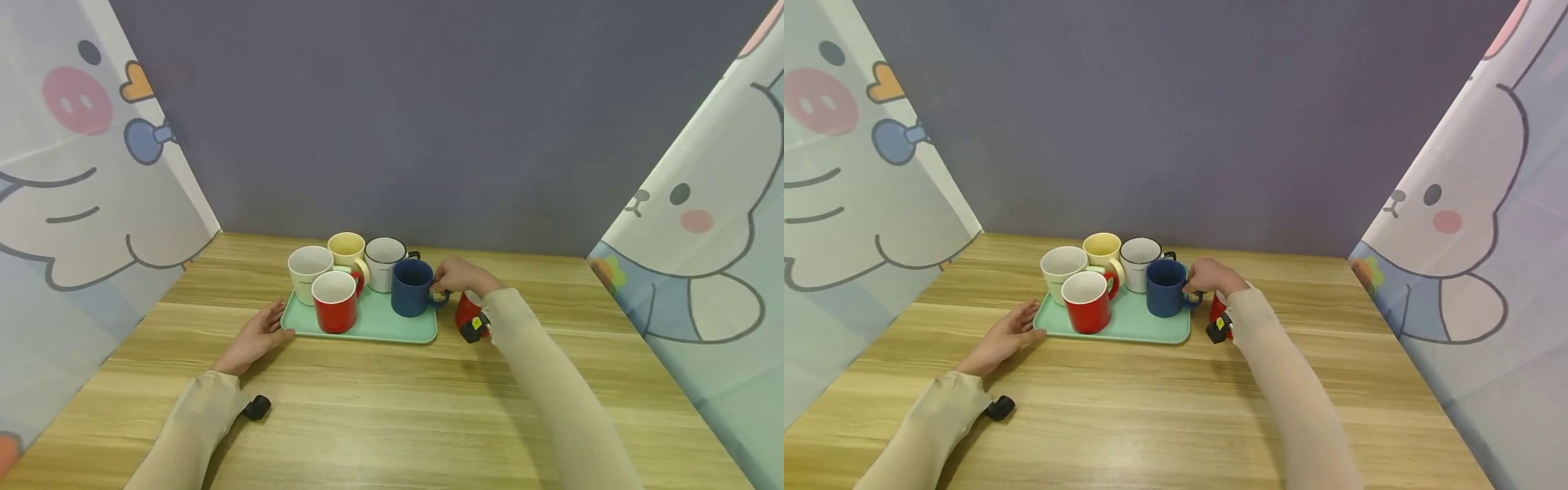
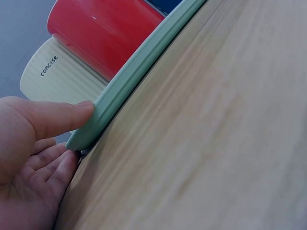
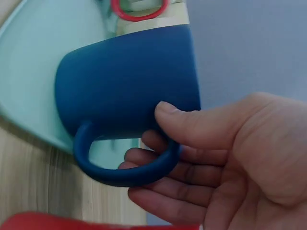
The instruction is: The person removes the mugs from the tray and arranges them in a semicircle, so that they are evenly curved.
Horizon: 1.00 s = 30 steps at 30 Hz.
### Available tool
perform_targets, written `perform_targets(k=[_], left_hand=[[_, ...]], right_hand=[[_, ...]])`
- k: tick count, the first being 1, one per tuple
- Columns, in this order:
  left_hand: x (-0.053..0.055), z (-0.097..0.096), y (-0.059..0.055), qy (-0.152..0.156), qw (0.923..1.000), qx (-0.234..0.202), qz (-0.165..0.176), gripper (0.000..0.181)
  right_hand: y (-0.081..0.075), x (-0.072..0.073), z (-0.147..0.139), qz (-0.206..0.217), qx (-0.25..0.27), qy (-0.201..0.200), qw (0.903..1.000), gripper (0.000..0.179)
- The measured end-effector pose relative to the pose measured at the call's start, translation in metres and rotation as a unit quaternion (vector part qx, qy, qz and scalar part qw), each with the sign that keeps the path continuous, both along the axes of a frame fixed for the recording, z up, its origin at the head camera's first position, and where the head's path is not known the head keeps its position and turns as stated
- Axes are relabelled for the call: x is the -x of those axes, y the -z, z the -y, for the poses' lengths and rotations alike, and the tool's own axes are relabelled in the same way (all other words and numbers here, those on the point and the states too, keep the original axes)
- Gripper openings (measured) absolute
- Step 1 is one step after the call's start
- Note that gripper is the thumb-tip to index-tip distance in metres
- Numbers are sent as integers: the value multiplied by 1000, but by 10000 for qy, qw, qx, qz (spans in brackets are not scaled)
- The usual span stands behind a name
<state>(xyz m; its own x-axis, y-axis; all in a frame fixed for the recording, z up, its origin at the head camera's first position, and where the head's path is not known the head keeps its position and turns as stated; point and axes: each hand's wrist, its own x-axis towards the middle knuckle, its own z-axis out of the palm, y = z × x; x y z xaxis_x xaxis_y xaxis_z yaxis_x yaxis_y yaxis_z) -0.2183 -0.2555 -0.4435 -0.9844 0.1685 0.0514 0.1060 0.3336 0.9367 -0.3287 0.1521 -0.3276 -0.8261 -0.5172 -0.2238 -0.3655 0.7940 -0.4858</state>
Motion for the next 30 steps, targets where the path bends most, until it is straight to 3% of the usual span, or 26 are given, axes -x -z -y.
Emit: perform_targets(k=[9, 14, 30], left_hand=[[-1, 2, -2, -10, 10000, 43, -65, 79], [-1, 2, -1, -21, 10000, 36, -70, 79], [-1, 2, -1, 28, 10000, -33, 42, 80]], right_hand=[[-1, -1, 3, 581, 351, 246, 9974, 32], [-3, -7, 5, 746, 638, 402, 9944, 25], [-2, -18, 4, 1366, 1773, 870, 9707, 19]])
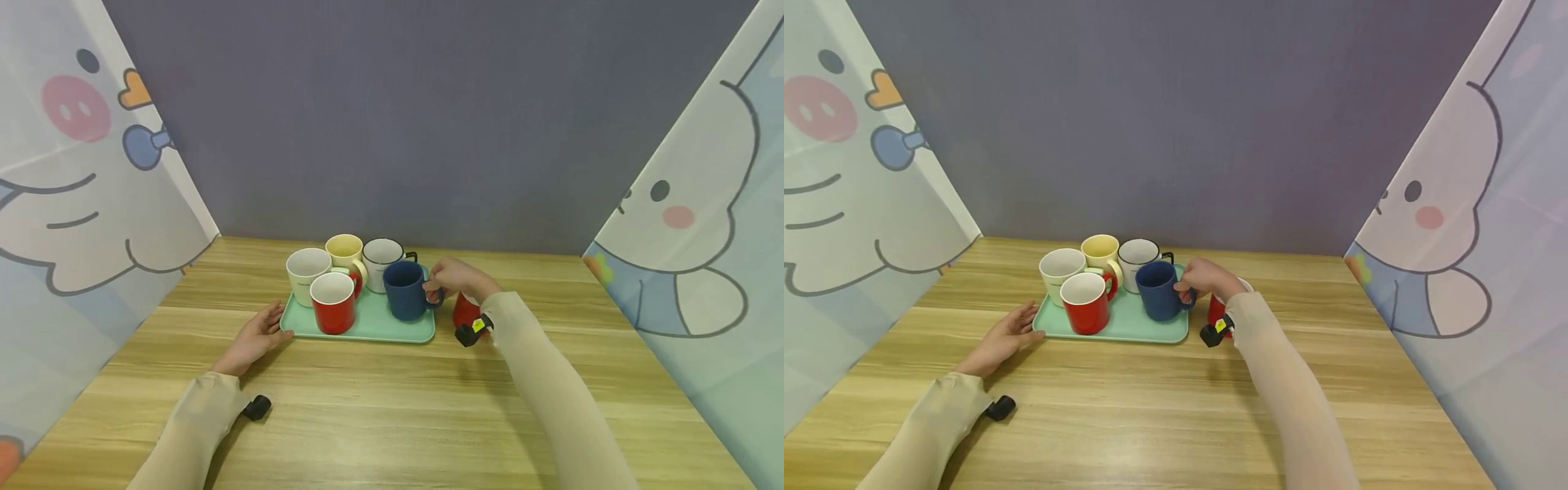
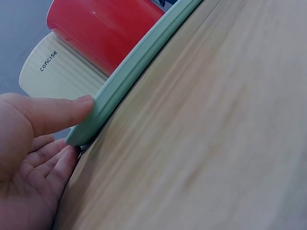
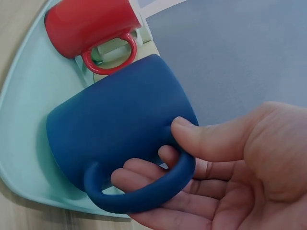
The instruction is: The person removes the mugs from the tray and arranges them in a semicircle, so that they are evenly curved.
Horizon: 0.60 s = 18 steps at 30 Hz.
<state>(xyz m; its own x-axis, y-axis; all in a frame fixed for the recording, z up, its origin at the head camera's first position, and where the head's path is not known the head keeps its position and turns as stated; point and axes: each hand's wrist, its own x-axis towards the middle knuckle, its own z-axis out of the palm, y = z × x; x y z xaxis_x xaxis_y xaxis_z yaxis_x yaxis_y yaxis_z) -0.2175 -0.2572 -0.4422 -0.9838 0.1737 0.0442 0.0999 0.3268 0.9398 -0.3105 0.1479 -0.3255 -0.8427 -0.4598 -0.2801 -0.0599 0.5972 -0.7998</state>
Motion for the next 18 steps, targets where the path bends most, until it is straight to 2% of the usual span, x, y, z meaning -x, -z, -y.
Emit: perform_targets(k=[6, 11, 18], left_hand=[[2, 0, 0, 21, 10000, -11, 8, 81], [3, 1, 0, 17, 10000, -17, 23, 81], [3, 2, 2, 7, 10000, -35, 8, 80]], right_hand=[[1, -7, -4, 23, 256, 96, 9996, 22], [5, -7, -8, 70, 540, 169, 9984, 22], [-4, -7, -15, 22, 800, 297, 9963, 23]])
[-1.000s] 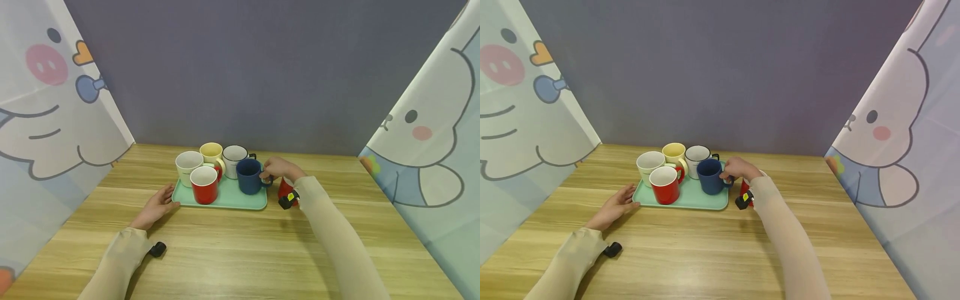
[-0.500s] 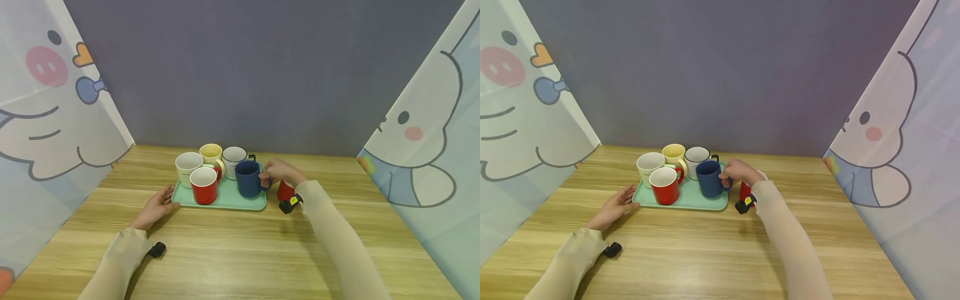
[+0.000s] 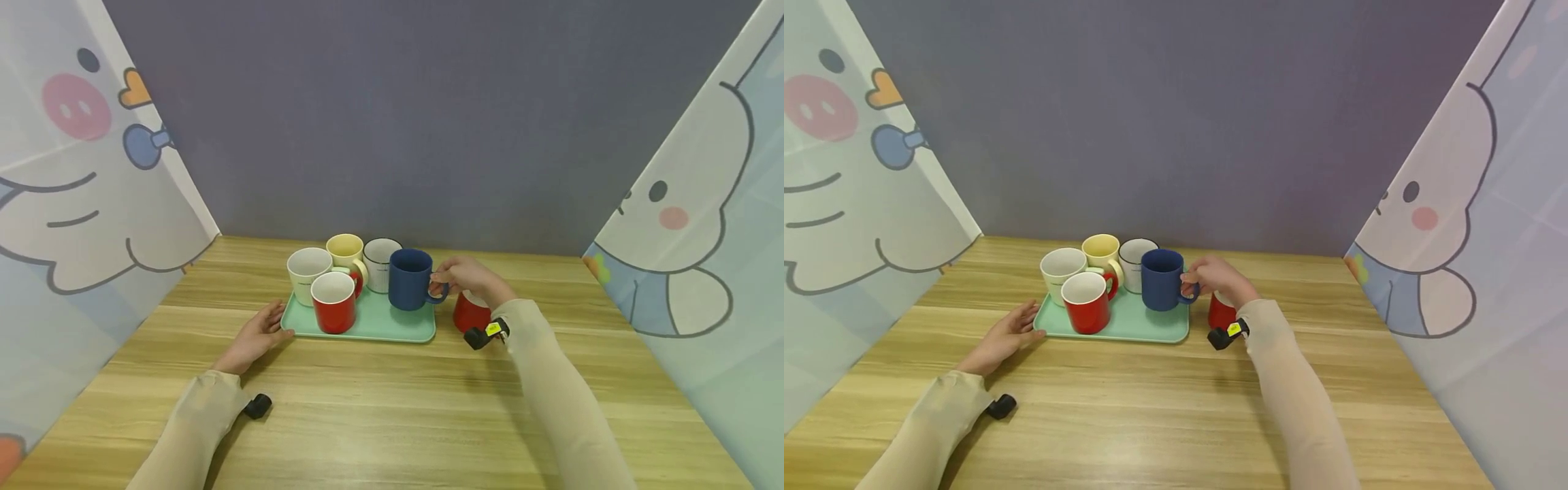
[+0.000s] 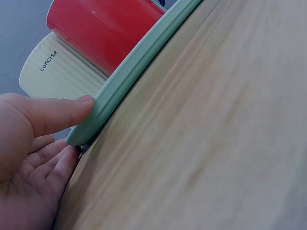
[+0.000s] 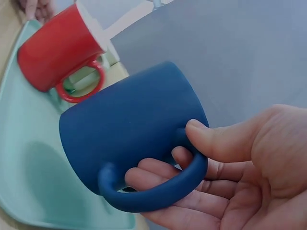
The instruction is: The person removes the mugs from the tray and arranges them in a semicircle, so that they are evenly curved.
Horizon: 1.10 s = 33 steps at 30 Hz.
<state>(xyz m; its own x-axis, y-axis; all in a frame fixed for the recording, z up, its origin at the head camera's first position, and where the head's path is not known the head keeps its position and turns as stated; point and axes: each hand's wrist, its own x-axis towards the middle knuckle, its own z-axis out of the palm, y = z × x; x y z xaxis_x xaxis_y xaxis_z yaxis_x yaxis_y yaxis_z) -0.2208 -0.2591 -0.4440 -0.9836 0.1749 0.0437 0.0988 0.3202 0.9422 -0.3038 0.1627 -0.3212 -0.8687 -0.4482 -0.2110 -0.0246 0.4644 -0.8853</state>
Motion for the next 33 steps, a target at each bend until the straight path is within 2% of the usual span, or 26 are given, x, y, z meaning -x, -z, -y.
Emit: perform_targets(k=[20, 33], left_hand=[[-1, 0, -1, -2, 10000, 6, 45, 80], [0, 0, 0, 8, 10000, 14, 57, 80]], right_hand=[[-27, 0, -26, -494, 549, 730, 9946, 29], [-26, 6, -48, -760, 709, 1383, 9849, 32]])
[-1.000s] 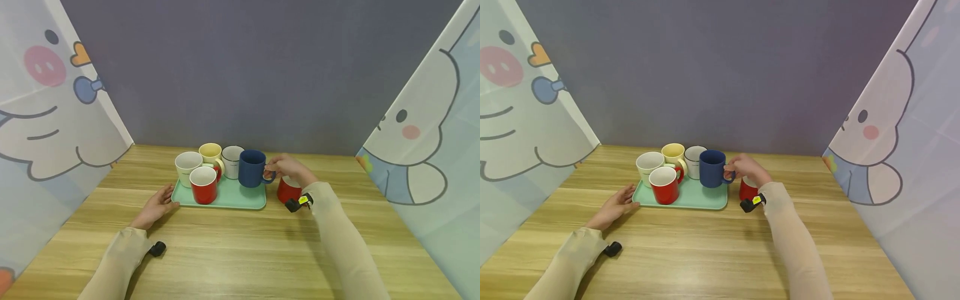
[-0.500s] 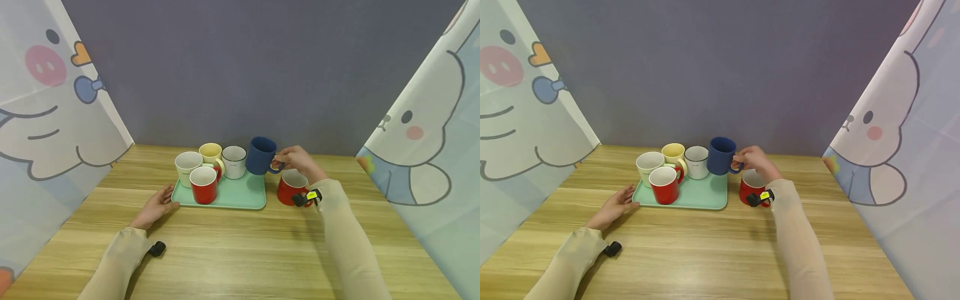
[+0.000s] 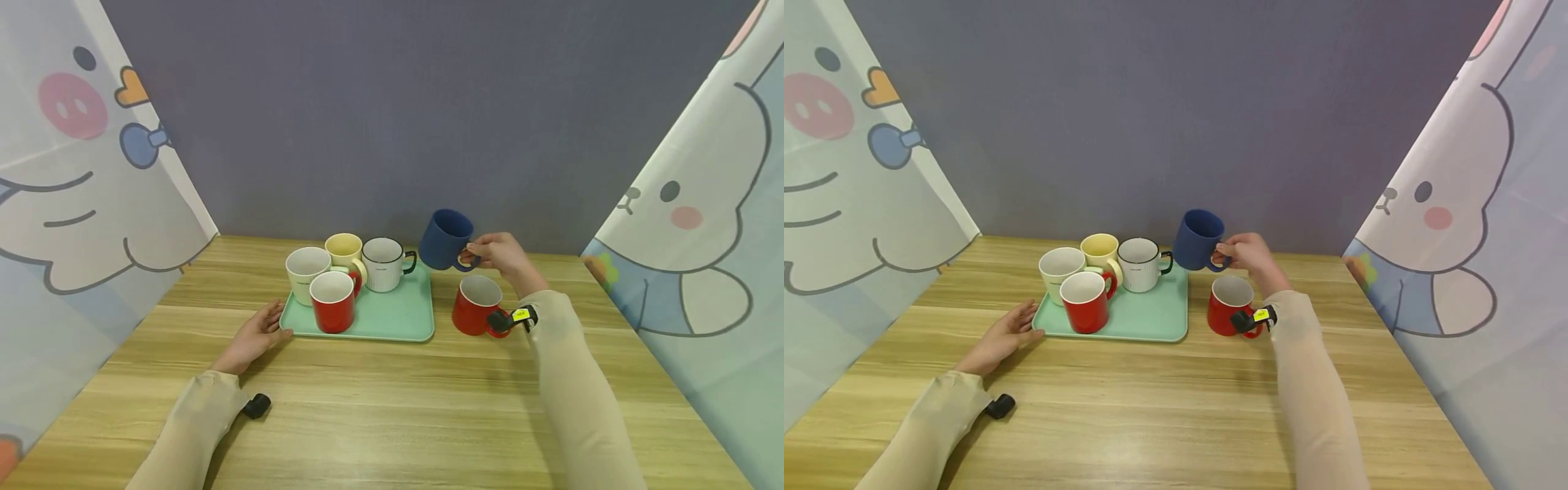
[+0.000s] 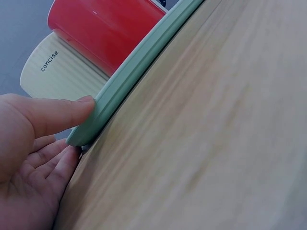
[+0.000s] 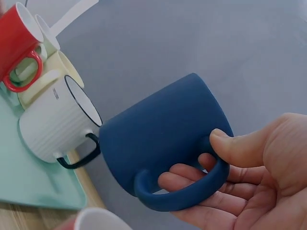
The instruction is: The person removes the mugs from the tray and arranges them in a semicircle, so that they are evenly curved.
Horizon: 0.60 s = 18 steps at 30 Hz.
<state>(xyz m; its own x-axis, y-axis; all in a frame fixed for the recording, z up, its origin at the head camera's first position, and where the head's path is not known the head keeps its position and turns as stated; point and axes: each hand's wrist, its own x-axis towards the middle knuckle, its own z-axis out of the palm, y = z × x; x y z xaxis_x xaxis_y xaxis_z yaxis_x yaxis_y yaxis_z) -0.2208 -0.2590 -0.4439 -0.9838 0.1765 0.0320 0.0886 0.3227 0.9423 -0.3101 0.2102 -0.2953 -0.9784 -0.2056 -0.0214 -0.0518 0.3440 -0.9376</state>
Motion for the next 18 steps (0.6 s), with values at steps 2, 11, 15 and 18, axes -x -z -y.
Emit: perform_targets(k=[2, 11, 15, 18], left_hand=[[0, 0, 0, -6, 10000, -8, -6, 80], [-1, 0, 0, -7, 10000, -25, -6, 80], [-1, 0, 0, -3, 10000, -45, -15, 81], [-1, 0, 0, -6, 10000, -45, -11, 81]], right_hand=[[0, 1, -4, 16, -18, 119, 9999, 33], [1, 1, -26, -150, 87, 591, 9981, 34], [6, 0, -38, -184, 15, 754, 9970, 34], [11, -1, -46, -117, 56, 846, 9963, 35]])
